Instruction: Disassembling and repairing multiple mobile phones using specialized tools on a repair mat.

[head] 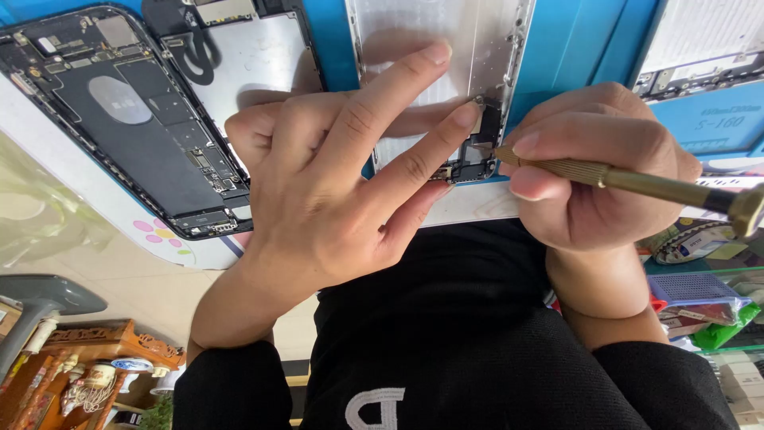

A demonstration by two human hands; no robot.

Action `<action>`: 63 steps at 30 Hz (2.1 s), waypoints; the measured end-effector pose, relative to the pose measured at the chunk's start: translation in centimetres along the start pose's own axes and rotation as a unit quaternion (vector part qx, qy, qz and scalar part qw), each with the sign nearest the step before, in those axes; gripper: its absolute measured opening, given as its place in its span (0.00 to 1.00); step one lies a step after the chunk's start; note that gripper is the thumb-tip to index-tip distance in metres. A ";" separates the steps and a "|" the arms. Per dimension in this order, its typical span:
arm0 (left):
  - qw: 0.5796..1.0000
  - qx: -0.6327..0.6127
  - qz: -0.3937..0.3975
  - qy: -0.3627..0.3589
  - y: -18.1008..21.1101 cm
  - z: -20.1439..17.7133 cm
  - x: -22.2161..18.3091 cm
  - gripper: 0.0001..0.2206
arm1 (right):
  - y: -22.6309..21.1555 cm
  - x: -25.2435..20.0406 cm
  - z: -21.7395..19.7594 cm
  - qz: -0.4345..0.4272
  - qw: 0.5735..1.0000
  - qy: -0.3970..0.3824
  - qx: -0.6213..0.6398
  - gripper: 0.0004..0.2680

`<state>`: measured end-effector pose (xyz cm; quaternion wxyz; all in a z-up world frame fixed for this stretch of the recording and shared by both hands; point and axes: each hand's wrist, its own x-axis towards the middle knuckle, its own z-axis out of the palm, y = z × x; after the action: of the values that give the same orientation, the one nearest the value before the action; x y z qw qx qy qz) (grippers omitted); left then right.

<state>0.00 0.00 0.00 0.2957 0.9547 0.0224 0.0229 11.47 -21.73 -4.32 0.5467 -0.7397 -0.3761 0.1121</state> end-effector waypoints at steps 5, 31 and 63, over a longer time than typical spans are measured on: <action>1.000 0.001 0.012 0.012 0.1 -0.2 0.3 0.21 | -0.8 0.5 0.2 0.019 0.999 0.007 0.044 0.13; 0.972 -0.010 0.113 0.208 1.0 0.3 -0.9 0.07 | -1.7 0.4 0.0 -0.003 0.986 -0.027 0.166 0.11; 0.973 -0.029 0.101 0.206 0.7 0.6 -1.3 0.08 | -1.1 -0.1 -0.1 -0.033 0.996 -0.036 0.071 0.09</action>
<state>-1.21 -1.02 -0.12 0.3083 0.9178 -0.0144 0.2497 10.99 -21.72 -3.31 0.5872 -0.6820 -0.4105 0.1468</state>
